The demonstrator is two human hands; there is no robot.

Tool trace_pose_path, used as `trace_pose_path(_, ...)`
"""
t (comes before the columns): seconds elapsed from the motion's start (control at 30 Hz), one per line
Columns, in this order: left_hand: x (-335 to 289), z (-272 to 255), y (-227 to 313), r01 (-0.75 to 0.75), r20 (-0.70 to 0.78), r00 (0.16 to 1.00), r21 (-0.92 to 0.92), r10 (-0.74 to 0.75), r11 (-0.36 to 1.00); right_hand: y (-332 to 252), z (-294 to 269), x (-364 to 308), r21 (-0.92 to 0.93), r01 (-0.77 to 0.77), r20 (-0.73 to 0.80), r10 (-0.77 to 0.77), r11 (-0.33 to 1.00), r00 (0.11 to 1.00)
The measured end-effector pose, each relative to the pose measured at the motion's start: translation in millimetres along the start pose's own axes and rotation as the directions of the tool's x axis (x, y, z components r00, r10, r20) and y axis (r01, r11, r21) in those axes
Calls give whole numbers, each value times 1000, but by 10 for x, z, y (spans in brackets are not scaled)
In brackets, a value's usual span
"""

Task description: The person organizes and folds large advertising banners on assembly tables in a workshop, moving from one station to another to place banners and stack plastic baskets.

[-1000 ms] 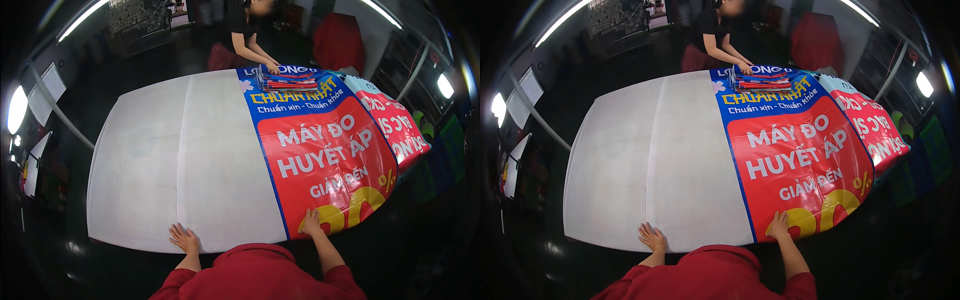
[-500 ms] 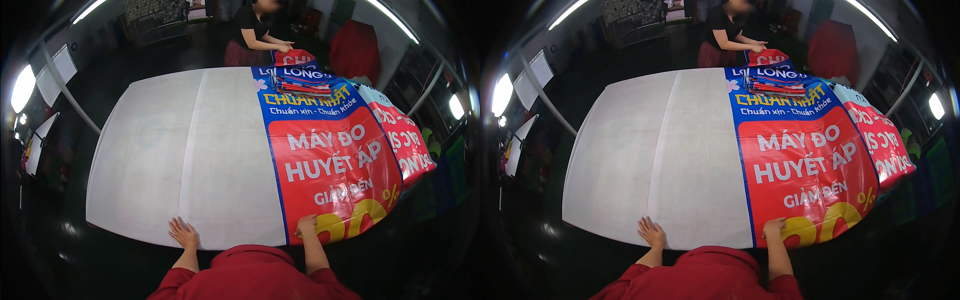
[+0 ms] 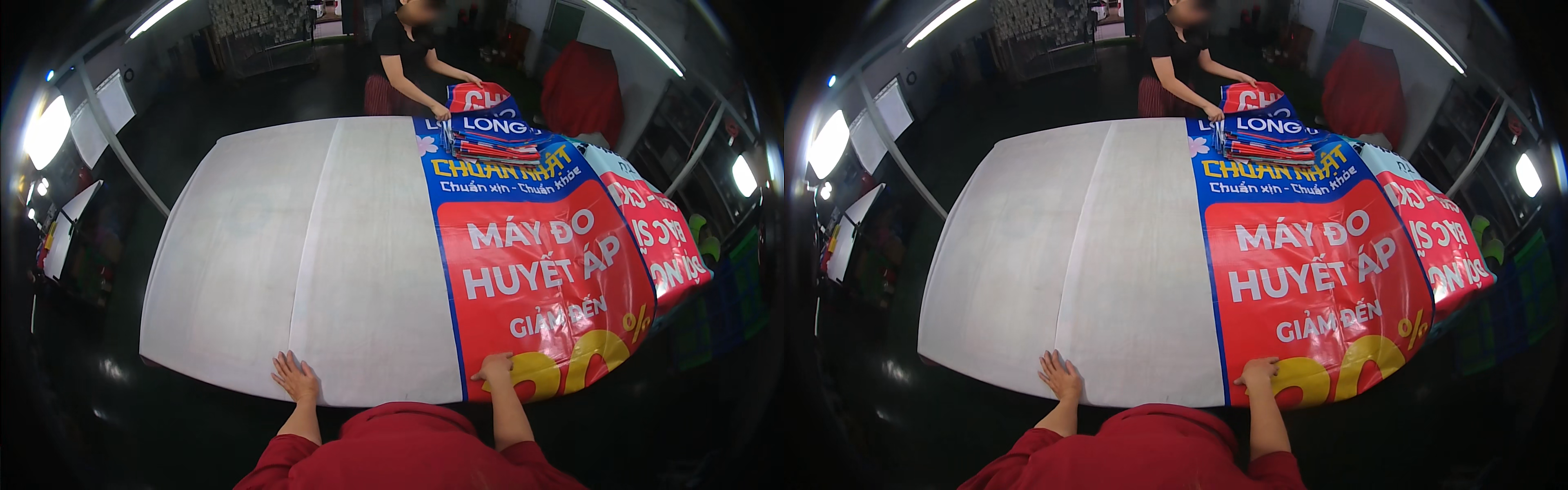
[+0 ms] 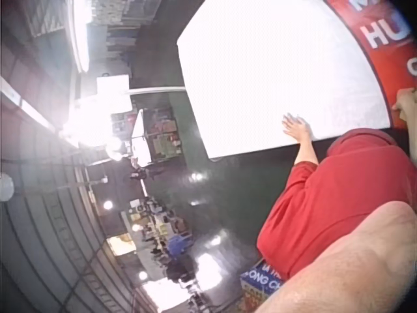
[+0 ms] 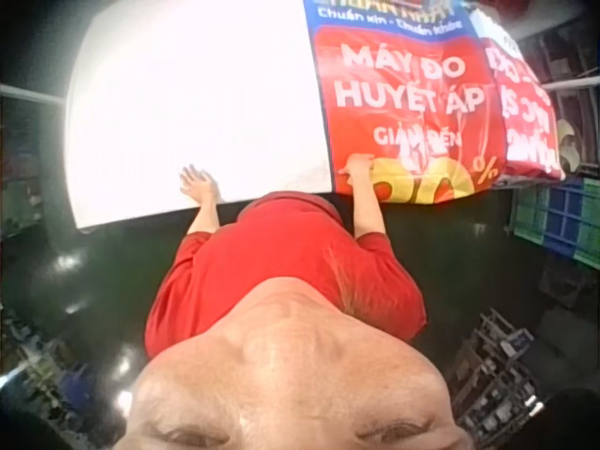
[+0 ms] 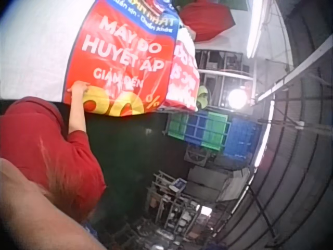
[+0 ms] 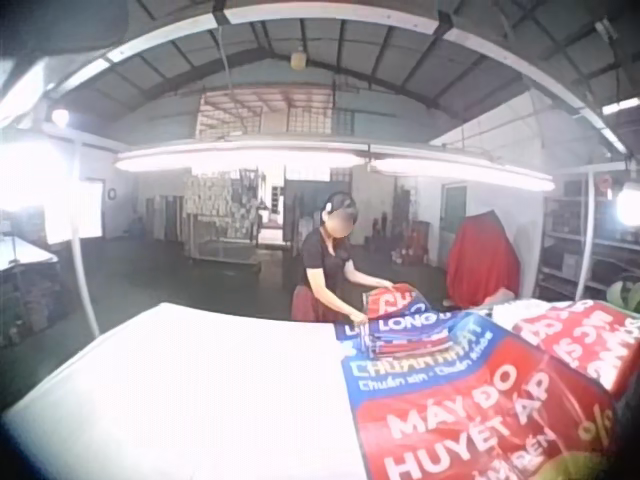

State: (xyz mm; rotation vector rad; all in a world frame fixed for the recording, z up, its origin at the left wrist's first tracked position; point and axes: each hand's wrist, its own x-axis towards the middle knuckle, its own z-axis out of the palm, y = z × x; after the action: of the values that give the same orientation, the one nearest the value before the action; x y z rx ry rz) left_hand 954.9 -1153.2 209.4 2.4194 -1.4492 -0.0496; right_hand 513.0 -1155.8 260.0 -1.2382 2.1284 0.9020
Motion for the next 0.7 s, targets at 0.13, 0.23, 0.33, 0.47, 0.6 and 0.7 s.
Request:
trace_pose_path(0.13,-7,27,8,6,-3,1000,3,-6,1000,24,10,23,-18,6,14,-5,1000,1000)
trace_pose_path(0.23,-6,30,-9,5,-19,1000,16,-5,1000,-34,-47,-5,-46,21,30,-20,999,999)
trace_pose_path(0.33,2,40,-46,-2,-39,999,16,3,1000,-61,-19,34,-54,-26,22,27,998,999)
trace_pose_path(0.47,10,10,-48,-19,-36,999,6,19,1000,-72,-24,83,-50,-27,27,29,998,999)
trace_pose_path(0.6,-9,-17,-12,-12,-15,1000,-36,11,999,-36,-22,60,-66,4,57,-1,998,998)
trace_pose_path(0.7,-17,-22,-19,-40,-64,997,-26,38,999,-39,5,91,-72,4,45,-1,997,999)
